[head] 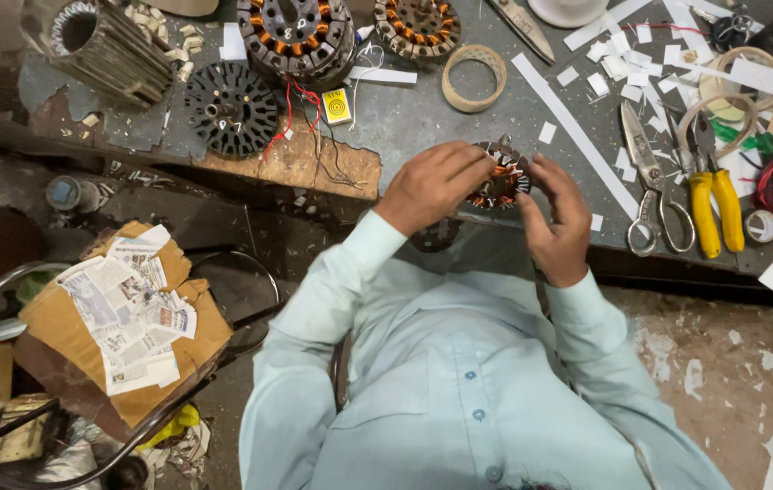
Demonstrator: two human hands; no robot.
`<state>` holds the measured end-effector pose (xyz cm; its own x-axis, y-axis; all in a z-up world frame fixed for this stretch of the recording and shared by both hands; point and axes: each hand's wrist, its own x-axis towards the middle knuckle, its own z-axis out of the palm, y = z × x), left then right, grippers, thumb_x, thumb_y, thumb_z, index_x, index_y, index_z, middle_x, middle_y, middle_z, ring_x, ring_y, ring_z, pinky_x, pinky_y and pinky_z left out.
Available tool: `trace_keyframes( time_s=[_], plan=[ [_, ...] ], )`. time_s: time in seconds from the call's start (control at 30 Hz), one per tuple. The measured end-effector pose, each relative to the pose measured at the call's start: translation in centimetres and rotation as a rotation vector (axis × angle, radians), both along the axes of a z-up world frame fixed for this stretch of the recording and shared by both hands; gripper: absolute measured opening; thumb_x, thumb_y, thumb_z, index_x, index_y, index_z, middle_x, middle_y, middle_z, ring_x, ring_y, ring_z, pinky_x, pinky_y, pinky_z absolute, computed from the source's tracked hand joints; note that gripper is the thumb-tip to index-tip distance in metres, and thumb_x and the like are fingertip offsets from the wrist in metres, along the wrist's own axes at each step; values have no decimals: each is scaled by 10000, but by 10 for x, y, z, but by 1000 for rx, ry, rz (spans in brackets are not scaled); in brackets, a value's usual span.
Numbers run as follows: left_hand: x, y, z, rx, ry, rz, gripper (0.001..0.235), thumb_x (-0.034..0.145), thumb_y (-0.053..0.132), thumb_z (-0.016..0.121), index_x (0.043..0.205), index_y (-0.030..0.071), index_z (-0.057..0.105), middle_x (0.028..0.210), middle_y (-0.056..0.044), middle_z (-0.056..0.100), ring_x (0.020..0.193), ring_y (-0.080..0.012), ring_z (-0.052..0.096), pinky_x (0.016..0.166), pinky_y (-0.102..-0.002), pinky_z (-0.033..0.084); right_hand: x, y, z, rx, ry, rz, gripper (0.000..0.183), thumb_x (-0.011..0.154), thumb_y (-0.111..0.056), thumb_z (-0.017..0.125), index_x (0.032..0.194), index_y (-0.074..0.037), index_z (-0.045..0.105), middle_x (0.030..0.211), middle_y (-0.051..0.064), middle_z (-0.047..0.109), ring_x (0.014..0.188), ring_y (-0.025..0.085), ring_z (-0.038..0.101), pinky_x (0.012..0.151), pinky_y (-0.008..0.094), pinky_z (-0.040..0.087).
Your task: The person holds a motor armature and adjusts the copper windings by hand. They then take a roll of beige tape, tear off a strip, and wrap it around the outer edge of the armature to secure the windings.
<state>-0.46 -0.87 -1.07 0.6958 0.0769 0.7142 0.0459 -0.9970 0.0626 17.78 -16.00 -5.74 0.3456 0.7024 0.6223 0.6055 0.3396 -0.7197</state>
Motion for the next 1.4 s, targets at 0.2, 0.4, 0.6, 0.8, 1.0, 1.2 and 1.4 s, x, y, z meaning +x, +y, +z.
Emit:
trace_keyframes(
  time_s=[0.2,0.4,0.6,0.8,1.0,1.2,1.4],
  plan=[
    [3,-20,-6,-629,-200,239,521,1024,268,751,1490,100,589,1489,-114,632,1315,-309,650,1093,-377,550,10,11,-40,-3,636,152,352,1113,-140,586,1414,32,524,1397,154,619,1269,221,634,1073,353,553],
    [32,-61,-8,-354,53,431,1142,654,458,909,1547,60,319,1582,-287,321,1422,-513,355,1119,-591,323,24,28,-33,-108,879,333,463,1101,-297,539,1440,16,500,1401,138,608,1291,218,607,1080,348,521],
    [33,-59,-15,-427,-152,375,955,714,280,895,1503,66,401,1506,-251,413,1413,-460,420,1197,-533,393,56,39,-11,-105,706,244,407,1048,-247,618,1367,-5,551,1315,103,608,1214,181,607,1018,367,552],
    [-2,-59,-32,-479,-283,342,966,679,288,936,1425,18,386,1505,-270,433,1404,-452,448,1184,-505,385,148,146,60,13,479,-71,431,1046,-177,715,1384,-40,485,1245,116,578,1023,179,656,724,331,656],
    [-46,-50,-31,-649,-162,345,1135,687,344,946,1532,-33,289,1511,-286,450,1397,-434,482,1167,-470,409,180,205,35,29,650,-129,441,997,-154,677,1326,-44,405,1169,140,585,896,218,702,637,346,668],
    [-67,-37,-32,-548,-59,317,1232,677,348,959,1559,-66,205,1544,-328,403,1432,-453,434,1207,-479,365,168,188,73,172,887,253,290,1021,-74,585,1266,-37,433,1106,183,636,851,254,731,696,369,670],
    [-67,-36,-16,-577,24,316,1338,636,362,978,1562,-100,130,1525,-372,378,1407,-486,416,1178,-494,359,95,49,71,170,827,479,423,1114,-26,557,1500,69,414,1279,185,637,1002,269,722,697,342,601]
  ],
)
